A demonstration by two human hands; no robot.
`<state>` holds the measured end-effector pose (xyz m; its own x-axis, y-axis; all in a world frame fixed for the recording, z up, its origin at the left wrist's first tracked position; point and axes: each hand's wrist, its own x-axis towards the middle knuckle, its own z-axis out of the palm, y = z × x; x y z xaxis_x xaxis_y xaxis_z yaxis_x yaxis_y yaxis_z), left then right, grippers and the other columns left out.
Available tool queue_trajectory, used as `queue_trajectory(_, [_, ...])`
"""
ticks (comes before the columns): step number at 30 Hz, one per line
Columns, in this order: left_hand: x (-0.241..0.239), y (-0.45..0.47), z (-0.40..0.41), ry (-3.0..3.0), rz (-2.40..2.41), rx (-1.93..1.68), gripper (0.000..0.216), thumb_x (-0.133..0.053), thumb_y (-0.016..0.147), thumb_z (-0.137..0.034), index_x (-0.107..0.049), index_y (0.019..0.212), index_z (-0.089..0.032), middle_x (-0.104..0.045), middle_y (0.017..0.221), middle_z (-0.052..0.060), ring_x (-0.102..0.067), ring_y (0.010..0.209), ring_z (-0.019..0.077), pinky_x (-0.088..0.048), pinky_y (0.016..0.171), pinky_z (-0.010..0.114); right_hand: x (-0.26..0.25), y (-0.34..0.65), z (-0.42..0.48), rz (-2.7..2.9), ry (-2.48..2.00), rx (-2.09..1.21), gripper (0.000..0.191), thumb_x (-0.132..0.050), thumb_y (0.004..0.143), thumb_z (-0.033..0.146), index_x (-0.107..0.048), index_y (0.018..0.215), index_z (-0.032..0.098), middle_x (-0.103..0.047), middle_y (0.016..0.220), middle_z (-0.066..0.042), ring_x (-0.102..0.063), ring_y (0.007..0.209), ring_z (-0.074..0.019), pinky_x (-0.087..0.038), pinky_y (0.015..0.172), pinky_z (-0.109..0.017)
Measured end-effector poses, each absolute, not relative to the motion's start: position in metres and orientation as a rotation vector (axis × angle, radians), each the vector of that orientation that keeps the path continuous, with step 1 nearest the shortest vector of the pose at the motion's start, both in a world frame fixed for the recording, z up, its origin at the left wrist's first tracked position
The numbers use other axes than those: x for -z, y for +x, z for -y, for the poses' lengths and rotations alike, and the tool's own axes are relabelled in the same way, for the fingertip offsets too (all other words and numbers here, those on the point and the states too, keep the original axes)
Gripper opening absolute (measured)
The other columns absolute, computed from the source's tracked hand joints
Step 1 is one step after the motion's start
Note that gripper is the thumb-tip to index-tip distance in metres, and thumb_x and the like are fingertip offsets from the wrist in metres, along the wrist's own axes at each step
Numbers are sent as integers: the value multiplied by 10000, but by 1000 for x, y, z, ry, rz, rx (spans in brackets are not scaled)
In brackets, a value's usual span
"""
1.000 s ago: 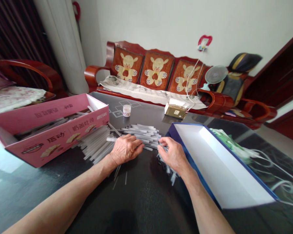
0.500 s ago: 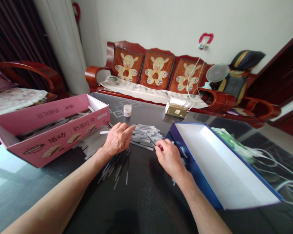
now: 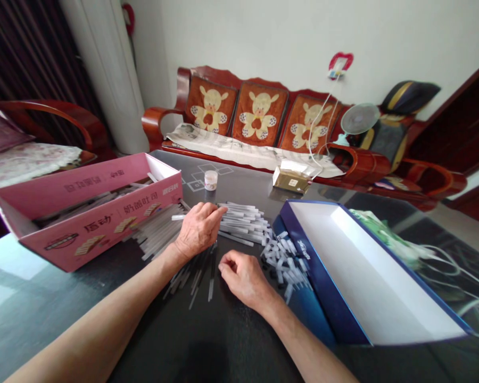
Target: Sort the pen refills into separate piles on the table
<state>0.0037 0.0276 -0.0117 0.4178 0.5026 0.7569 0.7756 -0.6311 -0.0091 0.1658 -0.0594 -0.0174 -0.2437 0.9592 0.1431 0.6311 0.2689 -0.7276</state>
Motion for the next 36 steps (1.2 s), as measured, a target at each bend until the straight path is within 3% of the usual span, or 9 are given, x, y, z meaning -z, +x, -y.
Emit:
queue_trajectory(4, [11,8,-26,-2399,982,1062,282,-459,871,-133,-621,1095,-186,-633,1012,79,-561,860,191,-455,768,348,21,159,63,1998,-1301,-694,114,-572,752,121,-675,765,170,-663,767,-24,-590,645,-115,-430,649,-217])
queue_trajectory(10, [6,13,-19,-2555,829,1374,256,-410,891,-102,-614,1021,-187,-564,1220,114,-462,1258,229,-445,969,387,23,153,66,1929,-1182,-792,169,-534,791,130,-689,822,190,-685,795,-19,-616,690,-130,-461,693,-243])
queue_trajectory(13, [0,21,-12,-2687,935,1787,182,-429,909,-157,-578,1008,-184,-609,1156,102,-551,1157,189,-467,957,354,22,163,54,1566,-1234,-963,181,-505,851,246,-668,909,193,-702,846,-26,-635,670,-136,-481,606,-241])
queue_trajectory(17, [-11,32,-6,-2767,1224,2672,116,-539,871,-282,-517,938,-189,-674,1032,74,-632,1025,194,-524,847,344,21,181,35,949,-1170,-1186,311,-559,833,426,-620,1029,192,-714,989,-63,-672,738,-152,-468,475,-198])
queue_trajectory(20, [-16,37,-6,-2679,1359,3139,182,-628,796,-298,-503,877,-192,-680,1006,46,-629,1048,201,-529,827,325,19,190,26,666,-1095,-1325,333,-649,768,459,-635,922,164,-735,899,-79,-674,683,-139,-476,462,-181])
queue_trajectory(23, [-13,37,-8,-2623,1436,3314,217,-674,748,-281,-524,875,-190,-684,1000,36,-632,1035,189,-524,805,292,14,194,23,540,-1028,-1366,308,-739,699,408,-640,848,156,-738,790,-59,-650,594,-106,-461,436,-152])
queue_trajectory(26, [-5,35,-12,-2694,1615,3082,233,-685,737,-295,-571,903,-177,-696,913,31,-660,879,158,-510,710,245,11,199,21,484,-1005,-1281,317,-787,648,378,-645,833,163,-729,735,-31,-631,558,-87,-461,430,-139])
queue_trajectory(30, [1,30,-14,-2929,1800,2043,206,-645,755,-300,-633,895,-149,-654,663,2,-595,590,115,-448,581,221,11,205,18,476,-1022,-1151,336,-793,628,407,-652,829,178,-698,684,6,-622,553,-89,-474,443,-154])
queue_trajectory(36, [-12,30,1,-2910,1351,813,244,-443,906,-316,-632,990,-188,-683,805,51,-637,706,155,-433,609,226,15,204,20,653,-1071,-1042,339,-764,646,412,-679,893,195,-668,729,24,-614,619,-100,-451,470,-168])
